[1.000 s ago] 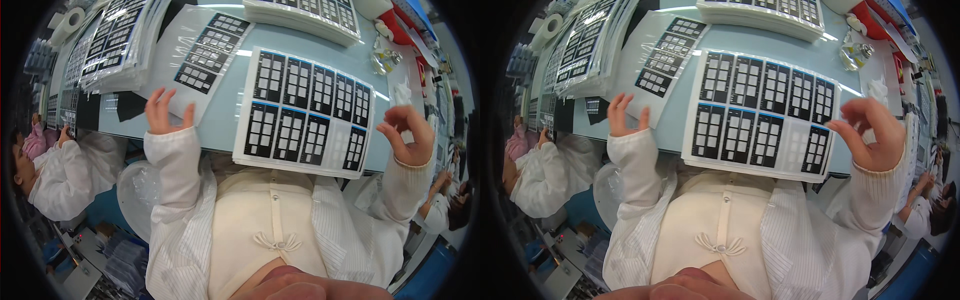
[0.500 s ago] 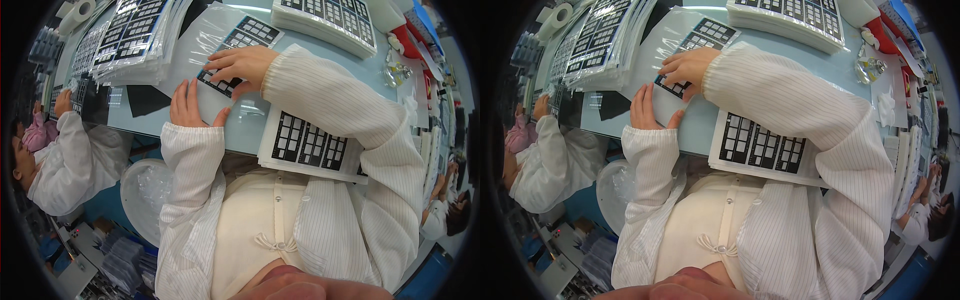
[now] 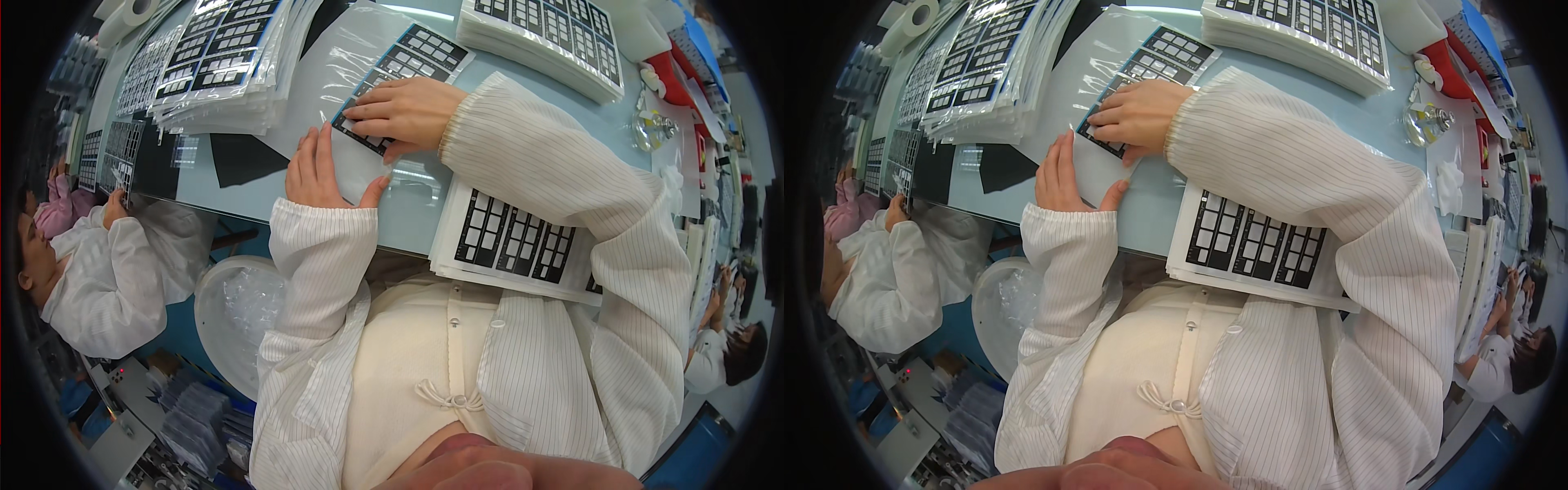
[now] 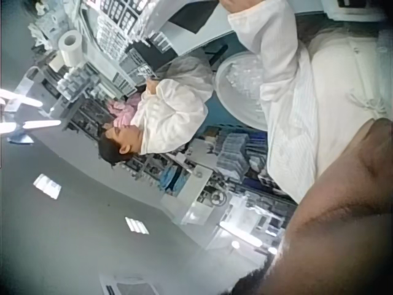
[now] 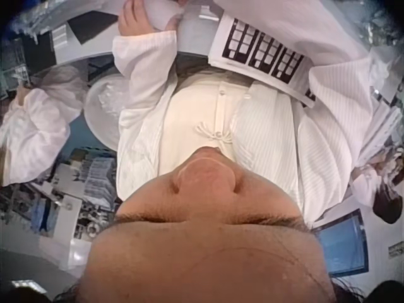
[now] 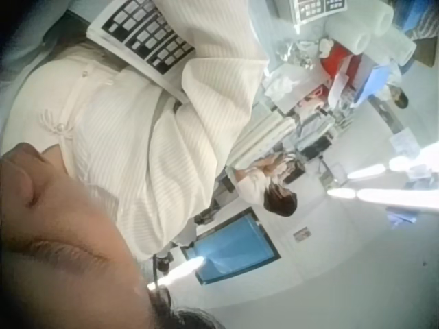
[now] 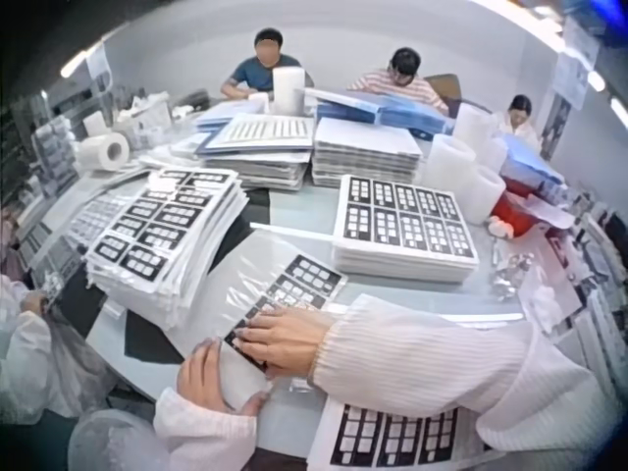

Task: Inspecting and sorting sheets of stickers or labels at a manufacturing workstation.

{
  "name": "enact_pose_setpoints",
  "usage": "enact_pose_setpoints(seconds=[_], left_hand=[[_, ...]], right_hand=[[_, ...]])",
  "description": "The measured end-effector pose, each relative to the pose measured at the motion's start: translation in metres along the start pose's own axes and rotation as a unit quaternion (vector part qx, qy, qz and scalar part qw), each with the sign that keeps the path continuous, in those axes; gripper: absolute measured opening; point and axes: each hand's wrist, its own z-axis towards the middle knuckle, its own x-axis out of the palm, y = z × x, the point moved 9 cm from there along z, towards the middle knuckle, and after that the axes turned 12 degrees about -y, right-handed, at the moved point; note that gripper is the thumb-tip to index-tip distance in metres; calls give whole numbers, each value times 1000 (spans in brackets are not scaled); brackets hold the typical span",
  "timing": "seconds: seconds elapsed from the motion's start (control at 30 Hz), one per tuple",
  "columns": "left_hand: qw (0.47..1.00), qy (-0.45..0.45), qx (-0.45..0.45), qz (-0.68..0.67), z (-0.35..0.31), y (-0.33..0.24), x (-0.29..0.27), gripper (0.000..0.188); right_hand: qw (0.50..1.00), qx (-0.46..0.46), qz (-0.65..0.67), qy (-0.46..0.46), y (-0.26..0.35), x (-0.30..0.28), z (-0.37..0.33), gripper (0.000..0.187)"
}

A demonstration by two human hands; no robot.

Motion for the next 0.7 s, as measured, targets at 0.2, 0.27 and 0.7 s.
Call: enact_pose_setpoints(seconds=[0.2,0.27,0.7], left_hand=[[1000,-3,-6,-6,1,-1,-3,97],[1000,-5,-8,-1,0,0,-2,98],[998,-21,-20,-58,1,-15,-6,96]], right_hand=[[994,-82,-56,-48,15,-12,-3,39],[992,-113,-18,-60,22,-19,-5,27],[903,106,65,-410,-2,-167,-43,8]])
